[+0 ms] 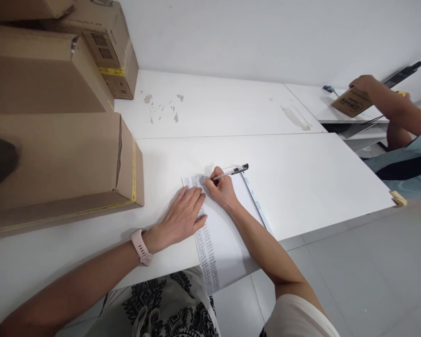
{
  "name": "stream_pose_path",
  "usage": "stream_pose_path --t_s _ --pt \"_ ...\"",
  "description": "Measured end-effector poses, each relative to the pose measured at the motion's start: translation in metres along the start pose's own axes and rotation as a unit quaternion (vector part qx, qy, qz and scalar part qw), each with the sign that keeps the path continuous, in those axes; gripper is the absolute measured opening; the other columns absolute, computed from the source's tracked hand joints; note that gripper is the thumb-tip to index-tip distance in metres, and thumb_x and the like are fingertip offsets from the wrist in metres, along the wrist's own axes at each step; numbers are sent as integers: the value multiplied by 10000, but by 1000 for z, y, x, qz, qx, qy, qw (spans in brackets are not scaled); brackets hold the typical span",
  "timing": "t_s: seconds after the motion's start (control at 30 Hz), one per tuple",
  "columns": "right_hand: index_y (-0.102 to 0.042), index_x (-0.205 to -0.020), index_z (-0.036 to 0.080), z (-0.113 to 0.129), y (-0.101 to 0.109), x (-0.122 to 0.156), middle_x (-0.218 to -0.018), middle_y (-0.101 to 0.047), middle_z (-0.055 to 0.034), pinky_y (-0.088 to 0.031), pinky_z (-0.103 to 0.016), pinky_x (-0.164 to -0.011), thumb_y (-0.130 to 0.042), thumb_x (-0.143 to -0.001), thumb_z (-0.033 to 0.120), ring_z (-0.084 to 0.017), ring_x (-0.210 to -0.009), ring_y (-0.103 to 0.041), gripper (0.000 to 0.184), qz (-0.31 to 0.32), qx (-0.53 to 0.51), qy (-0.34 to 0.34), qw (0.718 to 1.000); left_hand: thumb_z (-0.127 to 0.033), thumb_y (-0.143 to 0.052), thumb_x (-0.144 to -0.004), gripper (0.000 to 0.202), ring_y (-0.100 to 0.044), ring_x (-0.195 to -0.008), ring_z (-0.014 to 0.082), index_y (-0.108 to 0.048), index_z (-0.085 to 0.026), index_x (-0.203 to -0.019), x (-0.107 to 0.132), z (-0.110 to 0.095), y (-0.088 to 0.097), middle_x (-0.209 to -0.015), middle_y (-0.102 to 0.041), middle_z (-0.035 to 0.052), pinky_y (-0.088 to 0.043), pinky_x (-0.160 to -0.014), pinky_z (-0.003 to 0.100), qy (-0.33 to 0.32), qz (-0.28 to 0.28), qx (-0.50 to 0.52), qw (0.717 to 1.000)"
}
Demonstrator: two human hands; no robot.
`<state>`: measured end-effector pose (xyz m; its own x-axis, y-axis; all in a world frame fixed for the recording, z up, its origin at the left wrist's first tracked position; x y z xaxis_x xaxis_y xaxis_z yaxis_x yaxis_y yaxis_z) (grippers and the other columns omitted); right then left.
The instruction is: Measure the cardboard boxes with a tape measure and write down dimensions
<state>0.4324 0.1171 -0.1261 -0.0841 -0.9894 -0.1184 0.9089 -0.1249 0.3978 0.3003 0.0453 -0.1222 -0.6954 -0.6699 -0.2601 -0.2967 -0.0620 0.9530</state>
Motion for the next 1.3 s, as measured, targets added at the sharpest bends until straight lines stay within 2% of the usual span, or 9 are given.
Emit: stream_pose_path --t_s 0.97,1.1,1.2,1.3 --pt "-429 -702 248 -2 5 -1 -570 -408 69 -309 -275 -542 -644 -796 296 -123 -564 -370 240 -25 12 0 1000 -387 -486 -1000 533 -477 -1380 360 -537 1 -1362 0 -1 0 -1444 -563 266 -267 -1212 522 2 1 -7 1000" --pt "-485 -791 247 -1 13 -2 -663 -470 45 -342 -290 -564 -636 -873 378 -134 -595 -401 216 -66 -15 34 997 -390 -488 -1001 537 -484 -1379 361 -533 3 -1364 0 0 -1 -1447 -560 269 -274 -1209 523 -2 2 -1 1000" --pt "-570 -936 244 0 16 -7 -772 -571 13 -380 -309 -605 -615 -907 434 -146 -630 -459 197 -63 18 67 996 -390 -479 -1001 517 -489 -1381 348 -531 -33 -1371 1 1 -2 -1450 -567 249 -282 -1207 520 0 0 -5 1000" --pt "-615 -968 241 0 20 -11 -809 -607 -1 -399 -317 -649 -617 -904 474 -156 -674 -481 242 -63 36 75 995 -381 -478 -996 509 -492 -1380 345 -530 -42 -1371 1 1 -2 -1447 -573 244 -290 -1207 525 -2 -1 -5 1000"
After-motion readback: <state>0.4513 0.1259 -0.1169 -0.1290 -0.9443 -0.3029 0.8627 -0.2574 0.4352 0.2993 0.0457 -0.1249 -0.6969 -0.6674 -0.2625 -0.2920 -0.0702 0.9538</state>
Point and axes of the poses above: each hand's wrist, its own x-axis away from the middle knuckle, its own y-axis out of the back of the hand, z = x × y, the point moved 7 cm from there along -x, towards the middle knuckle
